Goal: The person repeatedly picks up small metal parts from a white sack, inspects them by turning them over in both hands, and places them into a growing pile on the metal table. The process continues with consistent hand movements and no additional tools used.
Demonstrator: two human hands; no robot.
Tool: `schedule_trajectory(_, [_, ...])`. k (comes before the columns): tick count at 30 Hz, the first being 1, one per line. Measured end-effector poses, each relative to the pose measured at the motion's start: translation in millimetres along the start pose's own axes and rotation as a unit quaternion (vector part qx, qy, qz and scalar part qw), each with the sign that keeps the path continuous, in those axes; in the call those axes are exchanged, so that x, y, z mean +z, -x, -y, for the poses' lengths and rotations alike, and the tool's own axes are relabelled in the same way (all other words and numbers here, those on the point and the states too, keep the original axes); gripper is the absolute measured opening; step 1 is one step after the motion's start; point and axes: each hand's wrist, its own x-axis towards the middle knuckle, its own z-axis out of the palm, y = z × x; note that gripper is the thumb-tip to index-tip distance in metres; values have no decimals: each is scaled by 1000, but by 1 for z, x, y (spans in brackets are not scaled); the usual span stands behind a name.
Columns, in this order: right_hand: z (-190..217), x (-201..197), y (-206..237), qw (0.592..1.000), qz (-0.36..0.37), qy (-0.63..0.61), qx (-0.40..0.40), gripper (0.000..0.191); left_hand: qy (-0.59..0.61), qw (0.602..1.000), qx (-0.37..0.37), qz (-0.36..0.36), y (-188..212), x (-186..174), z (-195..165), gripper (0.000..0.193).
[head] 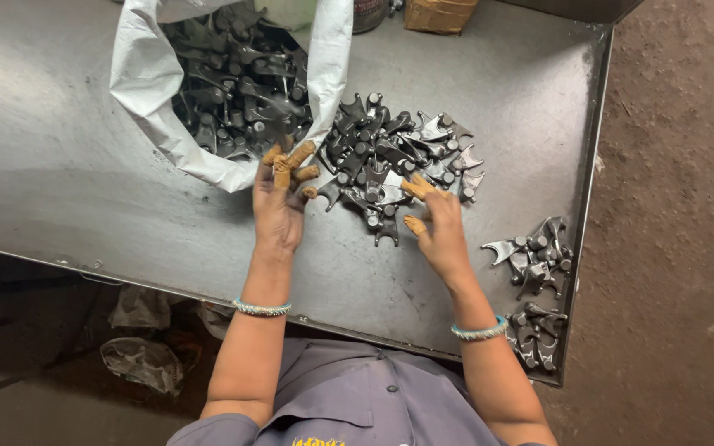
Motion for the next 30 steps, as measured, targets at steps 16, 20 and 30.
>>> schedule_trajectory(16, [-34, -17, 11, 840, 9, -479, 255, 30, -688, 714, 126, 21, 42, 21, 46, 78])
schedule_trajectory(20, [-38, -32, 21, 748, 28, -577, 325, 38, -667, 736, 115, 8, 48, 22, 66, 71])
schedule_trajectory(30, [-30, -20, 27, 866, -6, -419, 274, 34, -533, 840, 49, 89, 60, 23, 72, 55])
